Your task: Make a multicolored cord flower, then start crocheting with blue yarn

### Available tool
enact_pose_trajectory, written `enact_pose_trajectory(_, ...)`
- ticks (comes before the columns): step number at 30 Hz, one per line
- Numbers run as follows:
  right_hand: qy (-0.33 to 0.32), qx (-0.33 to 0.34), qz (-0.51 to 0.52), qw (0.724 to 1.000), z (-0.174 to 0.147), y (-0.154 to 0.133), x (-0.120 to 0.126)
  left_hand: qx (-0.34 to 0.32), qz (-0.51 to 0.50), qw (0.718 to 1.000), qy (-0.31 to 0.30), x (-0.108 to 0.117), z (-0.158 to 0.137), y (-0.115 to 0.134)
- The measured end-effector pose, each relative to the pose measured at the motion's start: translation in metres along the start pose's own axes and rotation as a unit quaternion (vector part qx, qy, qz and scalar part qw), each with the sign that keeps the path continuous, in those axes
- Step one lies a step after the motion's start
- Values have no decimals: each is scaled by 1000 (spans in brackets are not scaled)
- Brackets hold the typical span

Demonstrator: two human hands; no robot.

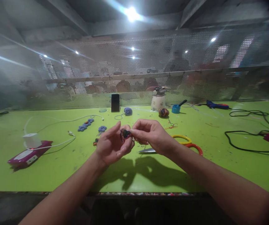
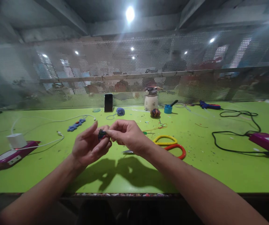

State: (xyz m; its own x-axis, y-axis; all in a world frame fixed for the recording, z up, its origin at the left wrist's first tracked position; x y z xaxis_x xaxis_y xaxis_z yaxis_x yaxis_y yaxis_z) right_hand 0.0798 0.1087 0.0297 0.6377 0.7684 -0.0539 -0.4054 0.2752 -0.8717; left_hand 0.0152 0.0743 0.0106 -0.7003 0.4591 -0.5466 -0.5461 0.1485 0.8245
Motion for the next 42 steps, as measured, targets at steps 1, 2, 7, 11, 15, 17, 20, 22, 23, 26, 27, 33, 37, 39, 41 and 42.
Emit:
enact_pose_trajectory(1,-1,0,0,1000,0,1,0,-3,0,1000,5,1,0,0)
enact_pose_trajectory(2,-3,1,-1,1000,0,1,0,-8,2,1000,8,2,1,0)
enact_pose_trajectory(7,5,-6,-1,1000,0,3,1,-4,8,1000,13,2,2,-3)
enact_pose_trajectory(11,14,-28,23,999,0,6,3,3,2,1000,17,0,2,-2)
enact_pose_trajectory(15,26,-41,43,998,2,8,7,-14,-8,999,45,6,3,2)
enact_pose_trajectory(17,35,-45,56,997,3,10,10,-37,-3,997,62,11,3,5)
enact_pose_trajectory(20,45,-49,80,995,3,13,11,-59,18,996,71,16,3,7)
enact_pose_trajectory(22,52,-54,92,993,2,15,11,-66,32,994,75,18,4,7)
enact_pose_trajectory(23,57,-58,96,992,2,16,11,-69,37,994,79,19,4,7)
enact_pose_trajectory(26,73,-71,98,990,0,18,10,-71,46,992,91,20,4,8)
enact_pose_trajectory(27,76,-74,98,990,0,19,10,-68,46,992,94,20,4,8)
enact_pose_trajectory(33,75,-78,95,990,0,20,10,-44,58,992,103,18,3,6)
enact_pose_trajectory(37,85,-56,86,991,0,17,11,-36,52,994,84,14,2,4)
enact_pose_trajectory(39,83,-50,88,991,0,16,8,-31,35,996,70,11,2,4)
enact_pose_trajectory(41,77,-53,93,991,-1,15,5,-27,16,998,57,8,1,3)
enact_pose_trajectory(42,75,-56,95,991,-2,15,4,-27,7,998,52,6,0,3)
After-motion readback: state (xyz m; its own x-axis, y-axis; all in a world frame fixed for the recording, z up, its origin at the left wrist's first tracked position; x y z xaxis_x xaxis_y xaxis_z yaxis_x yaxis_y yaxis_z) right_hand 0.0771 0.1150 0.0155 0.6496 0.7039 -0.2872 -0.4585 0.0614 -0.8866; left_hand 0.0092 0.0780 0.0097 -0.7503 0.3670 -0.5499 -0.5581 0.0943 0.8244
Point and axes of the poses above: each hand's wrist, its own z-axis towards the middle knuckle, its own x-axis out of the back of the hand, y = z × x, the point moved 8 cm from there along z, towards the middle knuckle, and after that the axes turned 7 degrees about x, right-handed, at the moved point
